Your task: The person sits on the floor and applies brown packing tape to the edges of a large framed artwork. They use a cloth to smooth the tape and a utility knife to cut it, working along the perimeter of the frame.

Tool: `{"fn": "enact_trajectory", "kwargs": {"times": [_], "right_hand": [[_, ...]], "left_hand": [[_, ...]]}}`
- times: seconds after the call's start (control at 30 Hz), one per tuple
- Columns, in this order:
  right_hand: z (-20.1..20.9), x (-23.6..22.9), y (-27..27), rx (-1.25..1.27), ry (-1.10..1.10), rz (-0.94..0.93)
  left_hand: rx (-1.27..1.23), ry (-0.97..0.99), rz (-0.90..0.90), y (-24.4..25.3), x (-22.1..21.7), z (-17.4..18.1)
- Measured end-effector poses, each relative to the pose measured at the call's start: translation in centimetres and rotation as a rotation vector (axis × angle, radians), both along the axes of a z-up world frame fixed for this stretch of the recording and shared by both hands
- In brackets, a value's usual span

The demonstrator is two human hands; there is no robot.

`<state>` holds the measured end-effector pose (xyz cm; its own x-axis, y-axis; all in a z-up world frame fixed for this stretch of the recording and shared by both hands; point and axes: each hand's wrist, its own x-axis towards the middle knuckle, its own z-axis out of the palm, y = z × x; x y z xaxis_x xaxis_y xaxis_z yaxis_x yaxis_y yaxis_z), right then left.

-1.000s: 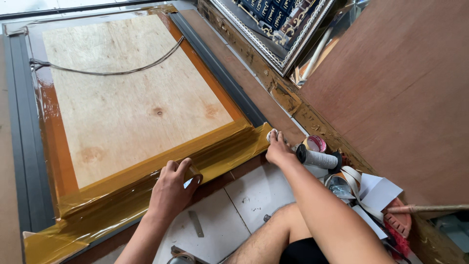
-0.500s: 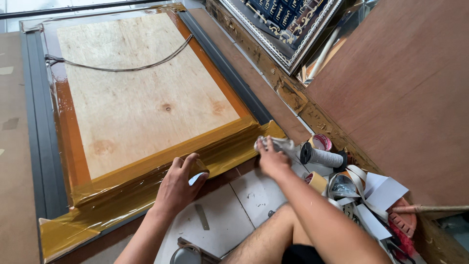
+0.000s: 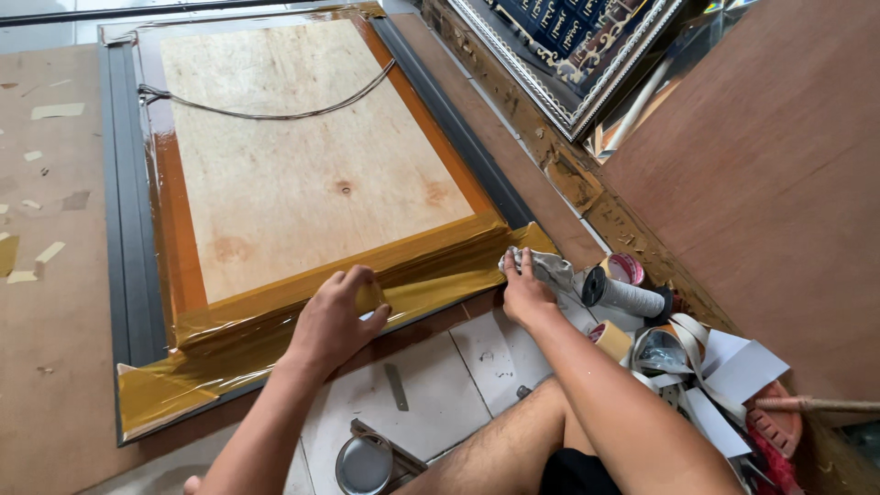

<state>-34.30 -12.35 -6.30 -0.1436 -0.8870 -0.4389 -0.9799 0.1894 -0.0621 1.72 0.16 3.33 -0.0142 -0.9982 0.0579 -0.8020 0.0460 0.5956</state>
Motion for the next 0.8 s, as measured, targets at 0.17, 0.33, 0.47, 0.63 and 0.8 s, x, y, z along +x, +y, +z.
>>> {"fn": "enact_trajectory", "kwargs": {"times": [0.17,0.33,0.47,0.63,0.8], "right_hand": [[0.6,0.6,0.7,0.005,-0.009,-0.001],[-0.4,0.4,0.4,-0.013,-0.008,0.020],[-0.6,0.5,0.5,-0.017,-0.007,0.019],[-0.9,0.5,0.6,-0.029,-0.006,0.043],[-1.0,1.0,0.9,-0.021,0.010,0.045]], "left_hand": [[-0.026,-0.216,0.013,-1.2,-1.0,-4.8],[-0.105,-0.324,-0.039,-2.1,-1.8,-6.0],[-0.115,-0.420,-0.067,-2.3,-2.5,-6.3],[-0.108,-0.464,-0.082,-3.0,-3.0,-7.8],[-0.204,-0.553,-0.065,-4.0,-4.1,-10.8]]}}
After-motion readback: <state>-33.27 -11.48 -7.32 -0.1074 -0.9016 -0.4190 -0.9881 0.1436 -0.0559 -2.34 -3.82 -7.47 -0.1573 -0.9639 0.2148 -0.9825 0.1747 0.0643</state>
